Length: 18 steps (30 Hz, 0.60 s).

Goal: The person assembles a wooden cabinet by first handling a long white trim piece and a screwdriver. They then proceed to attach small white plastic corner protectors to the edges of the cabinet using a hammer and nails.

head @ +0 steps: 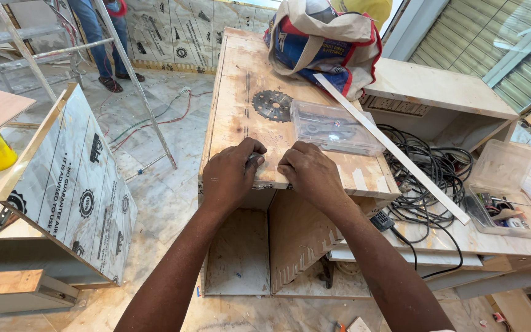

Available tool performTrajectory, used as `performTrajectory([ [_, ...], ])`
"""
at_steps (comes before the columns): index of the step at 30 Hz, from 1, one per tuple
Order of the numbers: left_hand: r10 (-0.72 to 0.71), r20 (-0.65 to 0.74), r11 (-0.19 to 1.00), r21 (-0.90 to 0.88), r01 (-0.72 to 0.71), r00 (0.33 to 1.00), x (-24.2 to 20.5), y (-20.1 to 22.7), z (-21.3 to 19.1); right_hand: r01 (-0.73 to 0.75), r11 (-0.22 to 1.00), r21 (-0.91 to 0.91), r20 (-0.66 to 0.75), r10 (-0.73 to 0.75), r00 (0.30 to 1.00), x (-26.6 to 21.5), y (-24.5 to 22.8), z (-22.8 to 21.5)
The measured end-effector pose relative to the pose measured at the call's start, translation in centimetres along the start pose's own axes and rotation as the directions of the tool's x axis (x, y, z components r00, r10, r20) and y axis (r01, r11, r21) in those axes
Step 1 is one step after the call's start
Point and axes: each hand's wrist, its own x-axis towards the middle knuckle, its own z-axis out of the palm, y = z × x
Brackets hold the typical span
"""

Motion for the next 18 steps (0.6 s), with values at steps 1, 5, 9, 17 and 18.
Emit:
performTrajectory([
  [1,-0.004,0.001,1.0,-0.004,0.004,1.0,0.0,0.0,-0.1,0.036,0.999,-0.038,-0.019,-0.036,0.999,-0.1,0.1,0.3],
  [5,-0.023,0.014,1.0,-0.005,0.023,1.0,0.0,0.3,-0.4,0.122,0.992,-0.033,-0.087,-0.125,0.988,-0.5,0.7,0.9],
  [9,-0.038,0.027,0.999,-0.032,0.039,0.999,0.0,0.6,-0.4,-0.318,0.837,0.445,0.176,0.266,0.948,-1.7,1.5,-0.5],
  [17,0.066,0.05,0.997,-0.053,-0.064,0.997,-0.1,-0.3,-0.3,0.074,0.952,0.298,-0.102,-0.045,0.994,-2.3,0.1,-0.2],
  [18,0.064,0.06,0.997,-0.056,-0.06,0.996,-0.1,-0.4,-0.3,0.039,0.949,0.312,-0.1,-0.008,0.995,-2.3,0.1,0.0],
])
